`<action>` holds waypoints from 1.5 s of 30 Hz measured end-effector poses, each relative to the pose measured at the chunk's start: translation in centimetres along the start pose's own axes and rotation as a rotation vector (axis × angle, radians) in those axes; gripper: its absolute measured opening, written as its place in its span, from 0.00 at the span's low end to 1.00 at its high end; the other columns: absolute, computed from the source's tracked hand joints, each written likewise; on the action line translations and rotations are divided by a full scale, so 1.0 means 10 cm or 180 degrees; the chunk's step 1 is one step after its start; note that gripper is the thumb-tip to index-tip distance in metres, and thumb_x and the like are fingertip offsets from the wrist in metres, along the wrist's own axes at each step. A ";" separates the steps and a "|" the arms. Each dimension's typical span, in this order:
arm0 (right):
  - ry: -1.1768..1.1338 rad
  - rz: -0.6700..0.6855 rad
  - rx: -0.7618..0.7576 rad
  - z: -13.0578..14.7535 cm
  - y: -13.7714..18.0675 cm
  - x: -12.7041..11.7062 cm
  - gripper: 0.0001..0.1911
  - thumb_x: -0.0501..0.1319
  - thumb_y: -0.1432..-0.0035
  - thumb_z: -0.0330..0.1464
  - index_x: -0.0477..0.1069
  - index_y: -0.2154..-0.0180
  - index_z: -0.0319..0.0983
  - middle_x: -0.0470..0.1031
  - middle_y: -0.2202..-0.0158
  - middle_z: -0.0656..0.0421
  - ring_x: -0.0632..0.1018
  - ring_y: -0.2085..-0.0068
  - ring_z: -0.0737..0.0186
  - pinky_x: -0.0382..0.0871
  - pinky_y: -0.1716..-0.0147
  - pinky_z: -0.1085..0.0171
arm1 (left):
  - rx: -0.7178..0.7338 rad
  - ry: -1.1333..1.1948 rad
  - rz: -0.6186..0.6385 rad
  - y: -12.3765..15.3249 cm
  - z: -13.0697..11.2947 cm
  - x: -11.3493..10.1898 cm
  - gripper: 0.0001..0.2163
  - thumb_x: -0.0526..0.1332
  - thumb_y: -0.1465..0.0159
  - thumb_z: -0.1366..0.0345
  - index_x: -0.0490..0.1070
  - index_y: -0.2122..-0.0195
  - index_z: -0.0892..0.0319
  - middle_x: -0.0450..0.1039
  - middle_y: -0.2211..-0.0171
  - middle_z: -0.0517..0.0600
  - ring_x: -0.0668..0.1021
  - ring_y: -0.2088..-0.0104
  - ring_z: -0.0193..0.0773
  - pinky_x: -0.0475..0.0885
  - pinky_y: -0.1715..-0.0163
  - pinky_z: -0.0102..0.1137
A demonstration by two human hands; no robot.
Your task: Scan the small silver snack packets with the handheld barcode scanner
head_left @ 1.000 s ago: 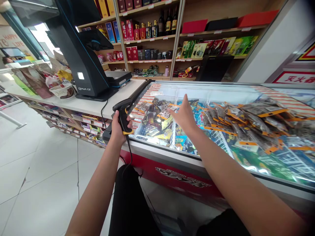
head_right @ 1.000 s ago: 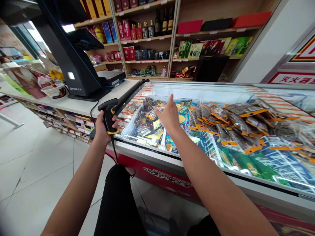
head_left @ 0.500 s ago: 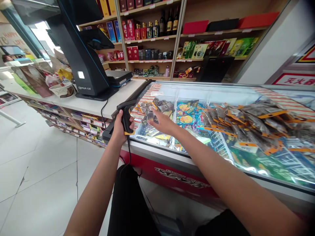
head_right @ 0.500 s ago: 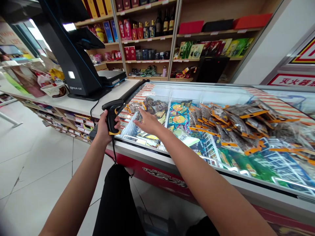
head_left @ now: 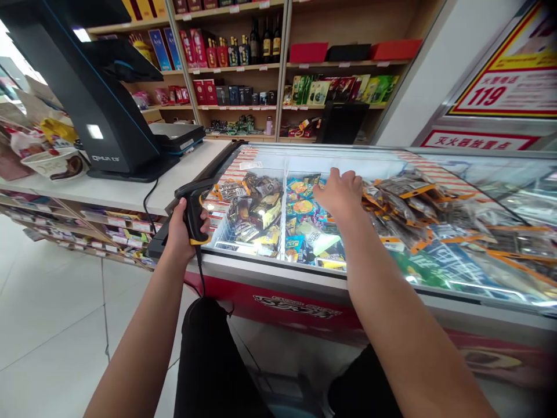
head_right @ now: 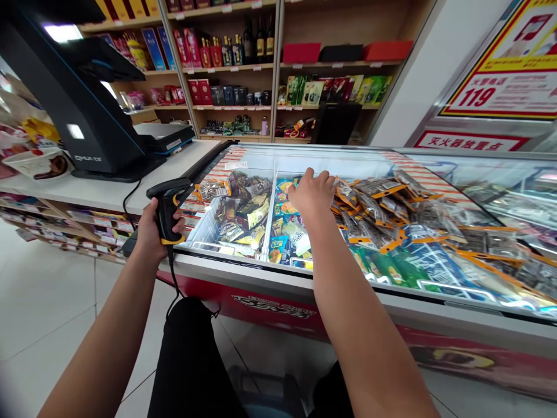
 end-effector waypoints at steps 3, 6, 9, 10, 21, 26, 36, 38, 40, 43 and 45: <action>0.0003 -0.0083 0.0015 -0.08 -0.03 0.01 0.31 0.66 0.28 0.49 0.78 0.40 0.28 0.75 0.37 0.23 0.72 0.30 0.17 0.64 0.31 0.25 | 0.0024 0.0006 -0.0017 -0.01 0.00 -0.01 0.24 0.68 0.29 0.39 0.68 0.63 0.56 0.69 0.74 0.41 0.69 0.83 0.28 0.62 0.84 0.25; 0.0232 -0.0005 0.0076 -0.17 -0.05 0.01 0.27 0.65 0.28 0.41 0.79 0.40 0.25 0.77 0.39 0.22 0.74 0.31 0.17 0.65 0.32 0.25 | 0.0034 0.0002 0.0009 -0.01 0.00 -0.01 0.24 0.69 0.29 0.38 0.70 0.62 0.56 0.69 0.74 0.41 0.69 0.83 0.28 0.63 0.84 0.25; 0.0512 0.0215 0.0035 -0.19 -0.04 -0.01 0.22 0.63 0.30 0.33 0.82 0.42 0.26 0.79 0.41 0.22 0.78 0.34 0.20 0.70 0.35 0.28 | 0.0019 -0.0024 0.0042 0.00 0.00 0.00 0.24 0.70 0.30 0.39 0.70 0.62 0.56 0.70 0.74 0.42 0.69 0.83 0.28 0.64 0.84 0.25; 0.0566 0.0296 0.0004 -0.18 -0.04 -0.01 0.20 0.63 0.31 0.31 0.83 0.43 0.26 0.80 0.43 0.23 0.80 0.36 0.21 0.72 0.36 0.30 | 0.0016 -0.0028 0.0047 0.00 0.00 0.00 0.23 0.69 0.29 0.39 0.70 0.61 0.56 0.70 0.74 0.42 0.69 0.83 0.28 0.64 0.83 0.25; -0.0638 0.0076 -0.0467 0.32 0.07 -0.37 0.18 0.64 0.29 0.26 0.84 0.42 0.39 0.86 0.45 0.43 0.85 0.42 0.37 0.76 0.35 0.41 | 0.0050 -0.0047 -0.0025 0.02 -0.02 0.04 0.23 0.69 0.29 0.39 0.70 0.62 0.56 0.69 0.75 0.42 0.69 0.84 0.28 0.63 0.84 0.25; -0.1101 0.1172 -0.1102 0.86 0.42 -0.15 0.13 0.69 0.31 0.26 0.86 0.47 0.40 0.85 0.43 0.45 0.84 0.40 0.38 0.75 0.33 0.45 | -0.0045 -0.0034 -0.0016 0.03 -0.02 0.05 0.23 0.68 0.28 0.40 0.68 0.64 0.55 0.69 0.74 0.42 0.68 0.84 0.28 0.63 0.84 0.26; -0.1005 0.2111 -0.0380 0.70 0.45 0.12 0.22 0.86 0.45 0.43 0.80 0.60 0.42 0.85 0.47 0.42 0.85 0.43 0.28 0.79 0.40 0.39 | -0.0033 -0.0055 0.0016 0.04 -0.02 0.08 0.24 0.69 0.29 0.40 0.68 0.64 0.56 0.69 0.74 0.43 0.68 0.84 0.28 0.62 0.85 0.26; -0.1205 0.2202 -0.0282 0.75 0.47 0.15 0.22 0.87 0.50 0.36 0.76 0.66 0.43 0.86 0.56 0.45 0.85 0.48 0.30 0.80 0.42 0.40 | -0.0020 -0.0059 0.0144 0.06 -0.03 0.08 0.23 0.68 0.29 0.40 0.69 0.64 0.56 0.69 0.74 0.43 0.68 0.84 0.28 0.63 0.84 0.26; -0.1743 0.2152 -0.0095 0.81 0.50 0.15 0.20 0.86 0.49 0.31 0.76 0.65 0.43 0.86 0.57 0.46 0.85 0.47 0.33 0.80 0.40 0.41 | 0.0002 -0.0095 0.0387 0.08 -0.03 0.08 0.23 0.69 0.29 0.40 0.71 0.62 0.57 0.69 0.75 0.43 0.67 0.85 0.29 0.63 0.84 0.27; -0.3085 0.2157 0.0327 0.91 0.55 0.16 0.19 0.79 0.38 0.33 0.78 0.49 0.44 0.88 0.48 0.49 0.87 0.42 0.41 0.78 0.35 0.42 | 0.0124 -0.0233 0.0937 0.14 -0.02 0.11 0.25 0.74 0.35 0.39 0.75 0.57 0.58 0.70 0.74 0.43 0.68 0.84 0.30 0.61 0.84 0.26; -0.3827 0.2132 0.0704 0.94 0.58 0.23 0.25 0.76 0.33 0.38 0.74 0.39 0.48 0.88 0.42 0.53 0.87 0.40 0.47 0.77 0.33 0.42 | 0.0213 -0.0334 0.1241 0.17 0.00 0.13 0.28 0.77 0.38 0.39 0.76 0.54 0.59 0.71 0.74 0.44 0.68 0.83 0.30 0.59 0.85 0.26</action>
Point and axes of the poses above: each hand's wrist, its own y-axis away from the middle knuckle, its own x-axis out of the palm, z = x × y, the point moved 4 cm from there along -y, towards the middle knuckle
